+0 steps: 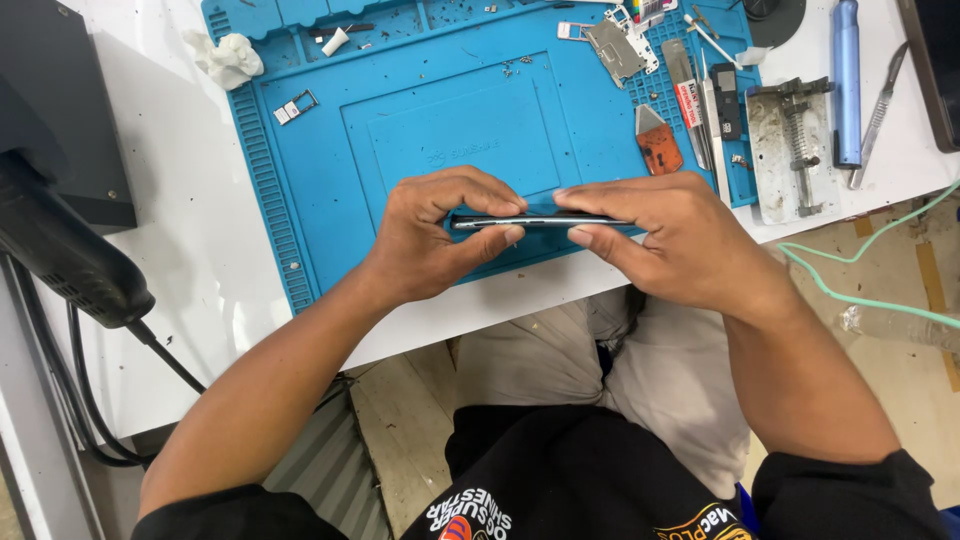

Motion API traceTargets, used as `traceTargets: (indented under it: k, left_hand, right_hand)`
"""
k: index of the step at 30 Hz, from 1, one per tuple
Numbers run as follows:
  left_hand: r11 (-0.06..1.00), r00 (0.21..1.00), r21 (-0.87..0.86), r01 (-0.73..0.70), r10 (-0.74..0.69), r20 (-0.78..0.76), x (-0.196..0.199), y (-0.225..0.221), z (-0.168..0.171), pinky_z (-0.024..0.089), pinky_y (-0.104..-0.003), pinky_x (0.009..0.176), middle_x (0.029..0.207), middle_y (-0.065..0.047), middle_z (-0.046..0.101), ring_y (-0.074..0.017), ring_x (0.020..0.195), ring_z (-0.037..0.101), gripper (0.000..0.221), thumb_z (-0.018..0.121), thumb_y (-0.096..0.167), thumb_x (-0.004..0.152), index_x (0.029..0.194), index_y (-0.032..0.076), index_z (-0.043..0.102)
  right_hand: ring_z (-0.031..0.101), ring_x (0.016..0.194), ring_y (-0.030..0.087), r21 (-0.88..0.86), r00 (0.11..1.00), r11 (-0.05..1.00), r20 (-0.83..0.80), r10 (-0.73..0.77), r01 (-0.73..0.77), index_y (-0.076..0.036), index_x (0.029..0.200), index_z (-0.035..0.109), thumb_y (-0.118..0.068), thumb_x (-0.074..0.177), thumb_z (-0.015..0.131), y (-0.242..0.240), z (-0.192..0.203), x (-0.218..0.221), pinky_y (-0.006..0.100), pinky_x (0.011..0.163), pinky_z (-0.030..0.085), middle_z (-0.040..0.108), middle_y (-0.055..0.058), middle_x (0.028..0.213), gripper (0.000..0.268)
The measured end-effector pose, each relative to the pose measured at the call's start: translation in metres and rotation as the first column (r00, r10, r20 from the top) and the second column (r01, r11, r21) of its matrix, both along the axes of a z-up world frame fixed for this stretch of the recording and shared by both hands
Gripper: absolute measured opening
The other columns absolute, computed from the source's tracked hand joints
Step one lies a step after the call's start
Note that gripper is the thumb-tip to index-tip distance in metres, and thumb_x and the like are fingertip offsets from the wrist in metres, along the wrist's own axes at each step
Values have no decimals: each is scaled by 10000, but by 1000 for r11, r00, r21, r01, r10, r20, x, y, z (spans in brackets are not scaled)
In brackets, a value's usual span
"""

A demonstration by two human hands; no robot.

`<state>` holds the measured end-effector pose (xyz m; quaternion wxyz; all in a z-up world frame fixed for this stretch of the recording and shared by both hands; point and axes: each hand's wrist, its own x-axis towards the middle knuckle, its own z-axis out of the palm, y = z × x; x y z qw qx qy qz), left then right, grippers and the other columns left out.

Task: Repairing a mobile phone by unscrewing internal components and reassembling the back cover

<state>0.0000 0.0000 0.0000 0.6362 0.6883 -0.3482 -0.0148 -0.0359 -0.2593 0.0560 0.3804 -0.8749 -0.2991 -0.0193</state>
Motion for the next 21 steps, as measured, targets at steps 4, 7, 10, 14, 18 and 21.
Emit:
traceTargets:
  k: [4, 7, 10, 14, 18, 21]
  left_hand:
    - [1000, 1000, 3, 20, -20, -16, 1, 1, 0, 638, -322, 875, 1080, -95, 754, -214, 1014, 757, 141, 800, 129, 940, 1051, 130, 713]
    - [999, 999, -23, 33, -34, -38, -1, 1, -3, 633, -309, 870, 1088, -93, 751, -211, 1026, 753, 159, 808, 105, 934, 1060, 134, 715]
    - [999, 999, -31, 25, -26, -41, -1, 1, -5, 628, -303, 869, 1084, -101, 750, -209, 1015, 750, 164, 818, 95, 921, 1051, 121, 721]
    - [998, 998, -42, 37, -39, -44, -1, 1, -5, 635, -311, 890, 1090, -100, 750, -210, 1028, 751, 181, 819, 82, 919, 1065, 124, 721]
    - [998, 998, -52, 39, -41, -38, -1, 0, -5, 630, -308, 876, 1074, -124, 749, -225, 1013, 757, 175, 813, 53, 913, 1050, 95, 713]
    - [994, 994, -95, 48, -57, -94, 2, -1, -4, 636, -356, 865, 1034, -150, 756, -261, 1005, 756, 164, 825, 23, 886, 1021, 46, 736]
  right_hand:
    - [714, 1217, 316, 125, 989, 990, -126, 79, -63, 38, 1282, 671, -117, 1024, 597, -6, -7, -1, 388, 1099, 555, 713, 202, 1286, 310]
    - [750, 1137, 366, 233, 996, 971, -68, 66, -48, 86, 1190, 692, -14, 1002, 625, 0, -10, -4, 421, 1050, 609, 726, 258, 1203, 223]
    - [763, 1098, 379, 248, 999, 968, -17, 40, -34, 90, 1173, 700, -18, 1003, 630, 2, -14, -6, 416, 1014, 626, 735, 263, 1173, 213]
    - [750, 1142, 357, 226, 996, 974, -81, 46, -27, 69, 1194, 697, -75, 1010, 625, -7, -14, -3, 408, 1037, 611, 733, 242, 1202, 244]
    - [684, 1281, 328, 216, 982, 976, -173, 75, -36, 20, 1293, 656, -146, 968, 679, -27, -20, -5, 411, 1154, 529, 694, 205, 1322, 366]
    - [650, 1295, 392, 379, 971, 925, -212, 106, -18, 57, 1244, 672, -87, 987, 638, -26, -27, -8, 499, 1132, 513, 700, 256, 1279, 296]
